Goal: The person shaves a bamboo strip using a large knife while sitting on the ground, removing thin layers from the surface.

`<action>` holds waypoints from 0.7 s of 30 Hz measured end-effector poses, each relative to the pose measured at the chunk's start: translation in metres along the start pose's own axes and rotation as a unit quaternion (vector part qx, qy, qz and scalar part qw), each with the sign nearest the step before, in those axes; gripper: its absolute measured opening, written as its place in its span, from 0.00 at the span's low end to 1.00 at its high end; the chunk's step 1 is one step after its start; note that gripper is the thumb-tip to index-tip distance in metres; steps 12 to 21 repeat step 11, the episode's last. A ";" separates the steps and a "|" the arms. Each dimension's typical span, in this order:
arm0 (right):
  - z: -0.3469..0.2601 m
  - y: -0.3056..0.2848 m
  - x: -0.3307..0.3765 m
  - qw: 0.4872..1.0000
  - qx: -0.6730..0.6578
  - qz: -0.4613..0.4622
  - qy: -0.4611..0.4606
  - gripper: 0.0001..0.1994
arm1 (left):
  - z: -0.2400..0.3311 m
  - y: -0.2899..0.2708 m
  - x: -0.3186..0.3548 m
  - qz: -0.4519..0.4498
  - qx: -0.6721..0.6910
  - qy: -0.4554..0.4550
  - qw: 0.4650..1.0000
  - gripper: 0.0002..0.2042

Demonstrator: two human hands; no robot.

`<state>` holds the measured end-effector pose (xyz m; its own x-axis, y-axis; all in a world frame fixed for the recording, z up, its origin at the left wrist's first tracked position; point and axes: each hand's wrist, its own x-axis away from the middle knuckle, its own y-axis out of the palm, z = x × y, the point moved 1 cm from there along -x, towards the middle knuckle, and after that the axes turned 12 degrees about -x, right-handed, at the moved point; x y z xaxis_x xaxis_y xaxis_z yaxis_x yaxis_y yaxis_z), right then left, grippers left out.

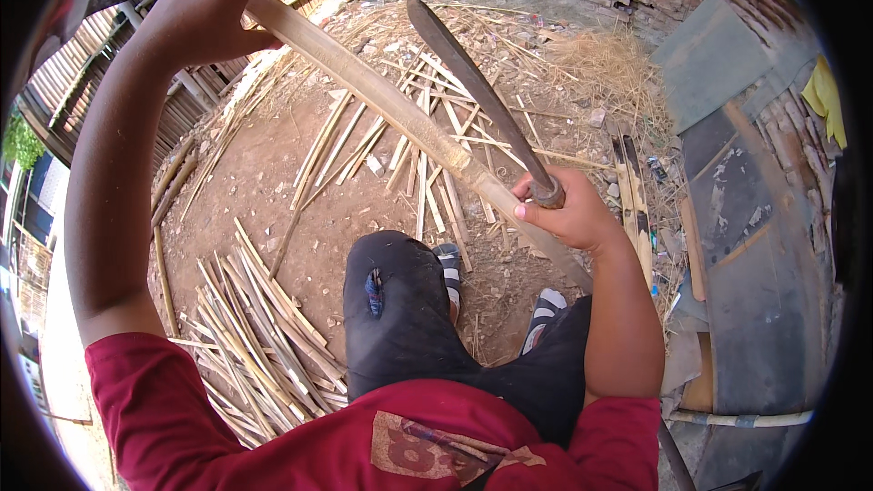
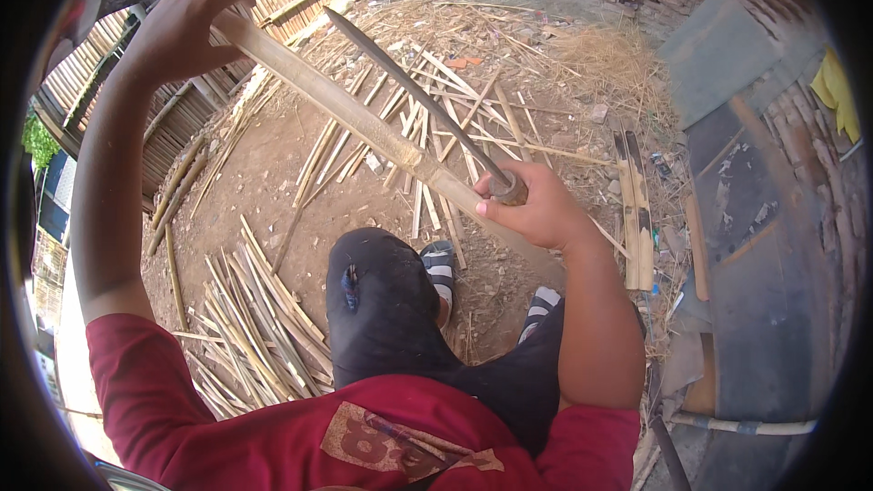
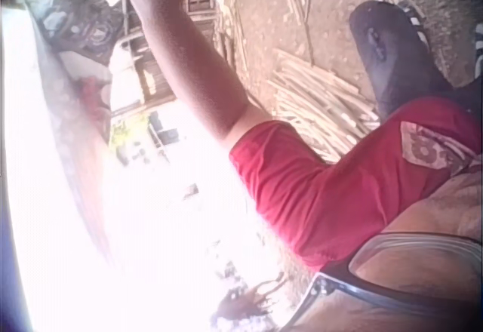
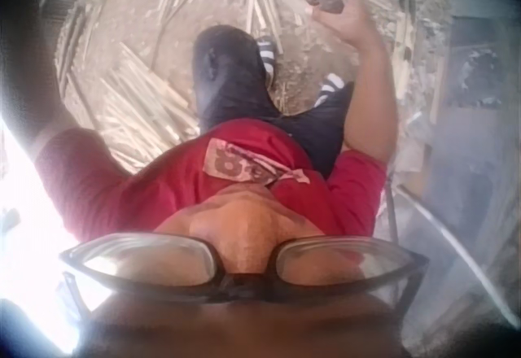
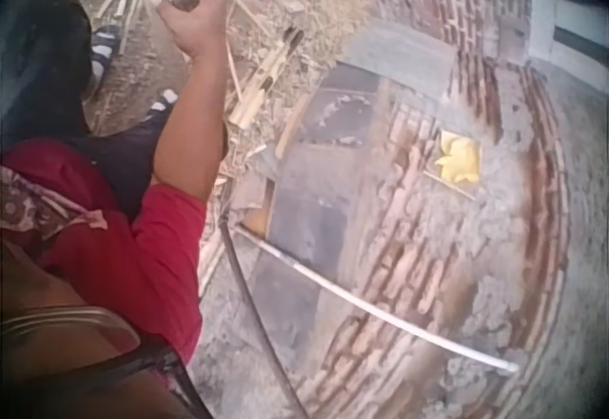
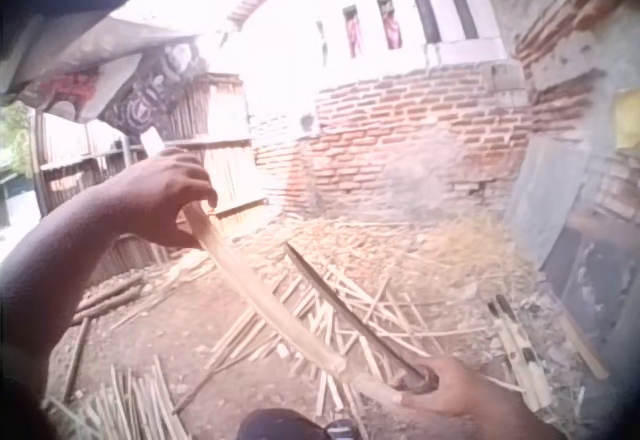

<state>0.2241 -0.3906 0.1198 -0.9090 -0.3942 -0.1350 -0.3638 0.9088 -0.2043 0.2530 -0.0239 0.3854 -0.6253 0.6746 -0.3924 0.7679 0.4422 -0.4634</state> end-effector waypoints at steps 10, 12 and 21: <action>-0.003 -0.041 0.018 0.963 0.238 0.100 -0.082 0.16 | 0.033 -0.007 0.047 -0.389 0.156 0.022 0.908 0.18; -0.001 -0.048 0.019 0.954 0.263 0.100 -0.102 0.17 | 0.037 -0.008 0.048 -0.393 0.157 0.027 0.906 0.18; -0.001 -0.048 0.019 0.954 0.263 0.100 -0.102 0.17 | 0.037 -0.008 0.048 -0.393 0.157 0.027 0.906 0.18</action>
